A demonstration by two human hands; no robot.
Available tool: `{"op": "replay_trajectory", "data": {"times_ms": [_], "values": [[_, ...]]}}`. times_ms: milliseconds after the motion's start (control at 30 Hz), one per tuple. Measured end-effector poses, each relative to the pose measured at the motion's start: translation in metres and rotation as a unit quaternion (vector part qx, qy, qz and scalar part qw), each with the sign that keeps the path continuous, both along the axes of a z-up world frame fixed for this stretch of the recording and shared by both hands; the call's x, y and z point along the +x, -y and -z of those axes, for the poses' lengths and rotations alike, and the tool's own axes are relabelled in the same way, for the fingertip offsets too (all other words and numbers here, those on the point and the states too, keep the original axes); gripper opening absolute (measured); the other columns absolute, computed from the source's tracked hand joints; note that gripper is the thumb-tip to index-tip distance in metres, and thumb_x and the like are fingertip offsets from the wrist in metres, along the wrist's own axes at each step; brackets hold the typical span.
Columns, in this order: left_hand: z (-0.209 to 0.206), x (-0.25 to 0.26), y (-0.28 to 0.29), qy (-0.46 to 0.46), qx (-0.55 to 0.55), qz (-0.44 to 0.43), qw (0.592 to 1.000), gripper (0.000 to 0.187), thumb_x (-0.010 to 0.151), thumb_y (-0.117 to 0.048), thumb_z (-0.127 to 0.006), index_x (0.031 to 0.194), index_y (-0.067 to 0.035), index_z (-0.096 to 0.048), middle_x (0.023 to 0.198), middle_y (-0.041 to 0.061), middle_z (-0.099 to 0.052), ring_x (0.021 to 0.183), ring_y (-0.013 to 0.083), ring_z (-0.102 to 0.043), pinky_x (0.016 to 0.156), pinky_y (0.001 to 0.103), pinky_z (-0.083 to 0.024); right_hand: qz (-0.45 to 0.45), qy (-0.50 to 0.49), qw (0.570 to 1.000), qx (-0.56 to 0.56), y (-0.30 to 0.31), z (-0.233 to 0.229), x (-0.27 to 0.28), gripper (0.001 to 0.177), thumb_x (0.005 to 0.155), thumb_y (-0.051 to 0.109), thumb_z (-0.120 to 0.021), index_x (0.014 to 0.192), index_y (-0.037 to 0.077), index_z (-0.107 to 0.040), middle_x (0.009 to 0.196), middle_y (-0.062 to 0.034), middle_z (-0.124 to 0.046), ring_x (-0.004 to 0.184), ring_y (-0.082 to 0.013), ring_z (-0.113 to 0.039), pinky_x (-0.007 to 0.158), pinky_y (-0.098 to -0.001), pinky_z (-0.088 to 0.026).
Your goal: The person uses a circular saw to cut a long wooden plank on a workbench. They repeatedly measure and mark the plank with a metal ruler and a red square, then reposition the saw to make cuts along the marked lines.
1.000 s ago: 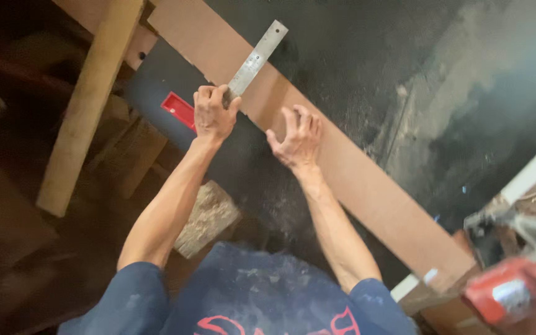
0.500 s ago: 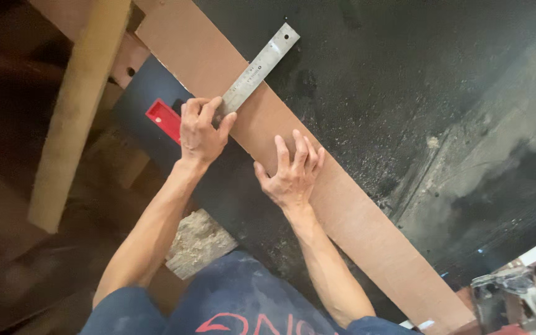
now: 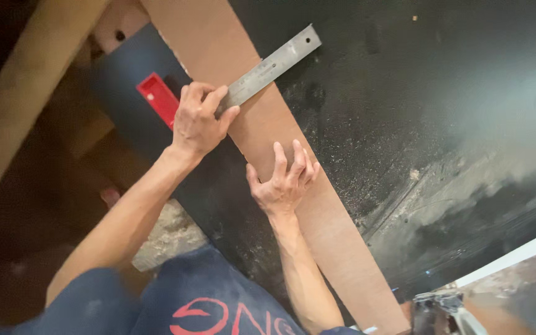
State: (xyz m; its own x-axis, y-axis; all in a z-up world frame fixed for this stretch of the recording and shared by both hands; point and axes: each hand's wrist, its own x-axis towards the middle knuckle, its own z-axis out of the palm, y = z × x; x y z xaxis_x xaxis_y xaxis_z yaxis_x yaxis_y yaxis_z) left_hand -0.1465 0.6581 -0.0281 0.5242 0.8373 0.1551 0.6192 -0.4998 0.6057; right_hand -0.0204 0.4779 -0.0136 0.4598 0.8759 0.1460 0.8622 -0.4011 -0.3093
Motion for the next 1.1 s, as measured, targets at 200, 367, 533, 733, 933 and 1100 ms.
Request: {"op": "replay_trajectory", "data": {"times_ms": [200, 367, 533, 733, 933, 1100], "values": [[0.001, 0.0, 0.0, 0.001, -0.002, -0.008, 1.0, 0.043, 0.082, -0.018, -0.088, 0.118, -0.002, -0.073, 0.111, 0.015, -0.062, 0.1, 0.0339, -0.059, 0.084, 0.041, -0.054, -0.004, -0.001, 1.0, -0.016, -0.001, 0.002, -0.002, 0.076, 0.078, 0.052, -0.084, 0.138, 0.013, -0.058, 0.149, -0.0182, -0.043, 0.138, -0.0364, -0.04, 0.117, -0.0635, -0.026], [0.001, -0.001, 0.001, 0.008, -0.011, -0.011, 1.0, 0.042, 0.082, -0.019, -0.088, 0.117, -0.003, -0.072, 0.111, 0.015, -0.061, 0.1, 0.0338, -0.059, 0.085, 0.042, -0.054, -0.002, -0.001, 1.0, -0.015, 0.0, 0.004, -0.002, 0.077, 0.078, 0.053, -0.084, 0.138, 0.013, -0.057, 0.148, -0.0184, -0.042, 0.138, -0.0377, -0.039, 0.117, -0.0637, -0.025], [0.002, -0.001, 0.0, 0.0, -0.012, -0.008, 1.0, 0.042, 0.083, -0.019, -0.088, 0.118, -0.002, -0.072, 0.11, 0.015, -0.061, 0.101, 0.0333, -0.059, 0.085, 0.041, -0.054, 0.002, -0.009, 1.0, -0.021, 0.0, 0.004, -0.003, 0.078, 0.078, 0.052, -0.084, 0.139, 0.013, -0.057, 0.149, -0.0174, -0.043, 0.139, -0.0361, -0.04, 0.117, -0.0635, -0.024], [0.001, 0.0, 0.001, -0.002, -0.009, -0.011, 1.0, 0.042, 0.083, -0.019, -0.088, 0.118, -0.002, -0.072, 0.111, 0.014, -0.062, 0.102, 0.0324, -0.059, 0.084, 0.04, -0.055, 0.001, -0.013, 1.0, -0.014, 0.0, 0.002, -0.003, 0.077, 0.078, 0.052, -0.085, 0.139, 0.013, -0.057, 0.149, -0.0173, -0.043, 0.139, -0.0366, -0.039, 0.117, -0.0624, -0.025], [-0.002, 0.0, 0.002, -0.008, -0.008, -0.008, 1.0, 0.043, 0.081, -0.018, -0.088, 0.118, -0.002, -0.072, 0.111, 0.014, -0.062, 0.101, 0.0324, -0.06, 0.084, 0.041, -0.055, 0.0, -0.017, 1.0, -0.011, -0.005, -0.008, 0.001, 0.082, 0.074, 0.052, -0.087, 0.139, 0.014, -0.056, 0.15, -0.0197, -0.04, 0.139, -0.0393, -0.037, 0.115, -0.0657, -0.029], [-0.006, 0.002, -0.001, -0.002, 0.002, -0.011, 1.0, 0.042, 0.08, -0.018, -0.088, 0.117, -0.003, -0.073, 0.11, 0.014, -0.062, 0.099, 0.0336, -0.059, 0.083, 0.042, -0.055, 0.006, -0.038, 0.998, -0.046, -0.016, -0.02, 0.016, 0.107, 0.057, 0.056, -0.091, 0.145, 0.01, -0.051, 0.15, -0.0278, -0.037, 0.139, -0.0455, -0.036, 0.104, -0.0743, -0.031]]}}
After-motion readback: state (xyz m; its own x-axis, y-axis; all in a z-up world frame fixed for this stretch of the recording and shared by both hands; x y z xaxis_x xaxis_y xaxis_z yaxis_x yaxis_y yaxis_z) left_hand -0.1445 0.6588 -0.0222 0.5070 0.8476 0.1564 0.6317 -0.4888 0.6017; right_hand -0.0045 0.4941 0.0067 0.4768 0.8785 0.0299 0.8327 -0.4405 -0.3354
